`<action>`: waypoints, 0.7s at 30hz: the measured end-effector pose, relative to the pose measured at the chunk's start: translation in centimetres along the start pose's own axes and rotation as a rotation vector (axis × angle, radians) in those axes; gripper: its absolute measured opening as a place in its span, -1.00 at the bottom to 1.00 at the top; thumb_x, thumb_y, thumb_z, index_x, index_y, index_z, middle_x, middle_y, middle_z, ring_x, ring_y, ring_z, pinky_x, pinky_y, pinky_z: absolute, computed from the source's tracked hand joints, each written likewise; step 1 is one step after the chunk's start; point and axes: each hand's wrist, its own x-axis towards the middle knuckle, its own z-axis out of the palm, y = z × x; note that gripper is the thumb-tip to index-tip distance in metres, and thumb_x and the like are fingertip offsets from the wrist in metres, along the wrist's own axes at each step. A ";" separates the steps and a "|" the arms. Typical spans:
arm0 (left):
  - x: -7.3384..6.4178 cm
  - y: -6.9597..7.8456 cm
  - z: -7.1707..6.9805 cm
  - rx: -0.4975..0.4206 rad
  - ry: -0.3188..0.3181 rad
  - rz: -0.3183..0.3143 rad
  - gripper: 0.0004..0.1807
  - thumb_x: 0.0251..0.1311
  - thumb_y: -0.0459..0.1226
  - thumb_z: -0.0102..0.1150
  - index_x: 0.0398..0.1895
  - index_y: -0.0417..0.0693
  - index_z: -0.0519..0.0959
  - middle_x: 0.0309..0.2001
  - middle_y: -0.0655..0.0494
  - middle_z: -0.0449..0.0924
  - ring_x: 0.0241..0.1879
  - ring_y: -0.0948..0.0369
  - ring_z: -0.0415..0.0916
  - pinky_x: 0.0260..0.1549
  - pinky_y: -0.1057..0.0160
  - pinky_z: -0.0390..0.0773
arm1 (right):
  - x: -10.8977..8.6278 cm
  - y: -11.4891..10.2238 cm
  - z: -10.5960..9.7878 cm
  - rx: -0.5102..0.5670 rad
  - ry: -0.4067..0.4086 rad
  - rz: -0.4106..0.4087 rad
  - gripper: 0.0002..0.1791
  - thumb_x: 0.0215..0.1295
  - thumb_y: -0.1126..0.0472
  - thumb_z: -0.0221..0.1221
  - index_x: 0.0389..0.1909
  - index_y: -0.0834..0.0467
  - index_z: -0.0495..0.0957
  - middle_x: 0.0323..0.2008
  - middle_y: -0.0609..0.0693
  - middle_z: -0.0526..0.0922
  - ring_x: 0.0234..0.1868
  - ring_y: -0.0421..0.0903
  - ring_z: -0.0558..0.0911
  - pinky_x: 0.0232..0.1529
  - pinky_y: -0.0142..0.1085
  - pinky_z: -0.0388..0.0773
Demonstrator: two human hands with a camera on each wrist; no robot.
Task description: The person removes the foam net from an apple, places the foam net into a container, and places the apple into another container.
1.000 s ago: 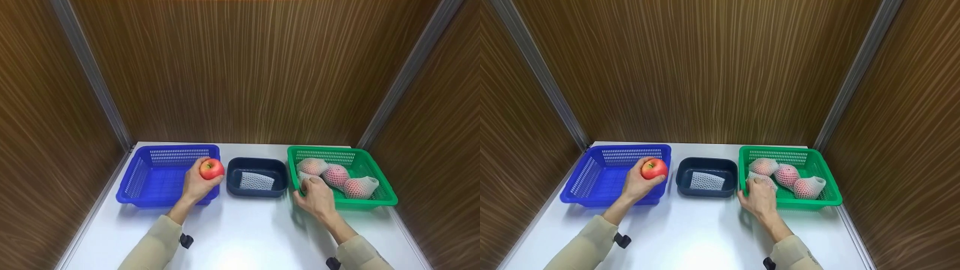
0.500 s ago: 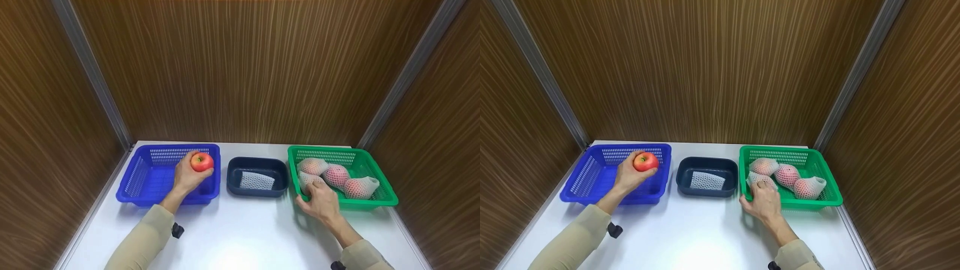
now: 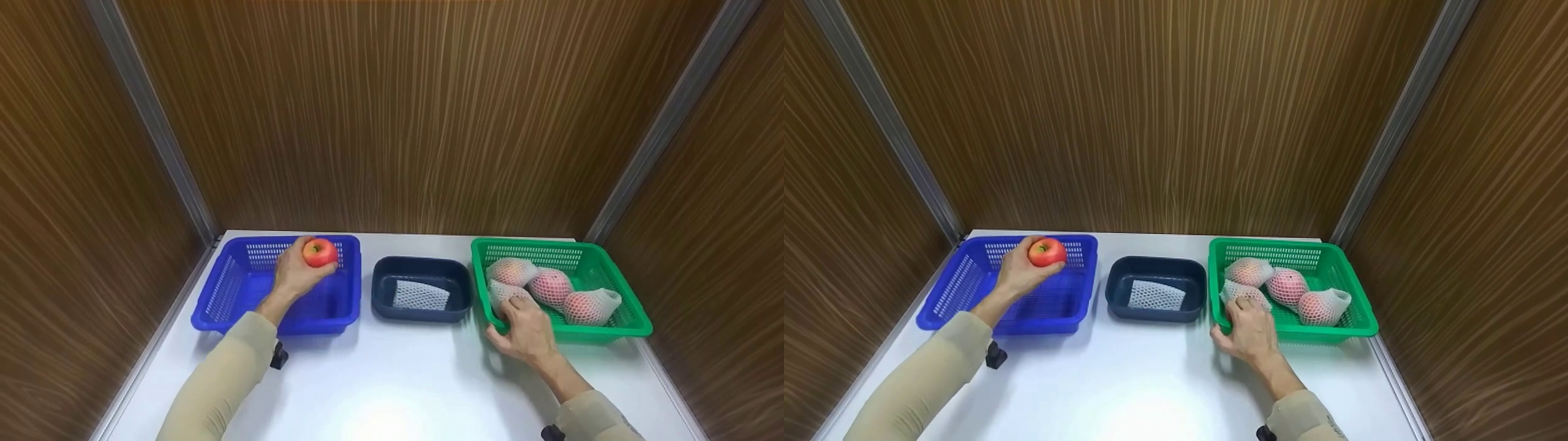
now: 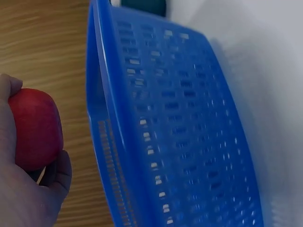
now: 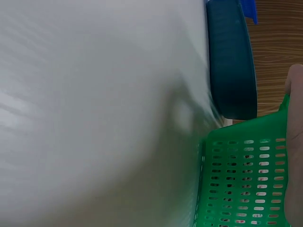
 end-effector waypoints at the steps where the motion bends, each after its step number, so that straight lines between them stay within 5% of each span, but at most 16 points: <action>1: 0.3 -0.1 -0.1 0.007 -0.001 -0.001 -0.13 0.10 -0.03 0.66 0.47 -0.10 0.53 0.28 -0.17 0.75 0.26 -0.13 0.66 0.31 -0.16 0.61 | 0.0 0.1 0.1 0.008 0.010 -0.010 -0.65 0.00 -0.07 0.37 -0.51 0.08 0.47 -0.50 -0.05 0.45 -0.41 0.03 0.50 -0.47 -0.08 0.46; 9: 1.5 -1.3 0.0 0.055 -0.035 -0.036 -0.11 0.14 0.00 0.64 0.51 -0.12 0.50 0.31 -0.20 0.73 0.27 -0.14 0.67 0.32 -0.16 0.63 | -0.3 0.2 0.1 0.004 0.095 -0.048 -0.66 0.02 -0.06 0.32 -0.49 0.13 0.51 -0.48 -0.01 0.45 -0.44 0.02 0.45 -0.42 -0.07 0.41; 21: 3.4 -3.8 0.3 0.121 -0.133 -0.094 -0.10 0.13 -0.01 0.64 0.43 -0.28 0.50 0.25 -0.32 0.71 0.24 -0.22 0.64 0.33 -0.20 0.61 | -0.8 0.3 0.3 0.028 0.067 0.018 -0.64 0.01 -0.04 0.35 -0.48 0.14 0.48 -0.45 0.02 0.48 -0.38 0.03 0.48 -0.41 -0.07 0.45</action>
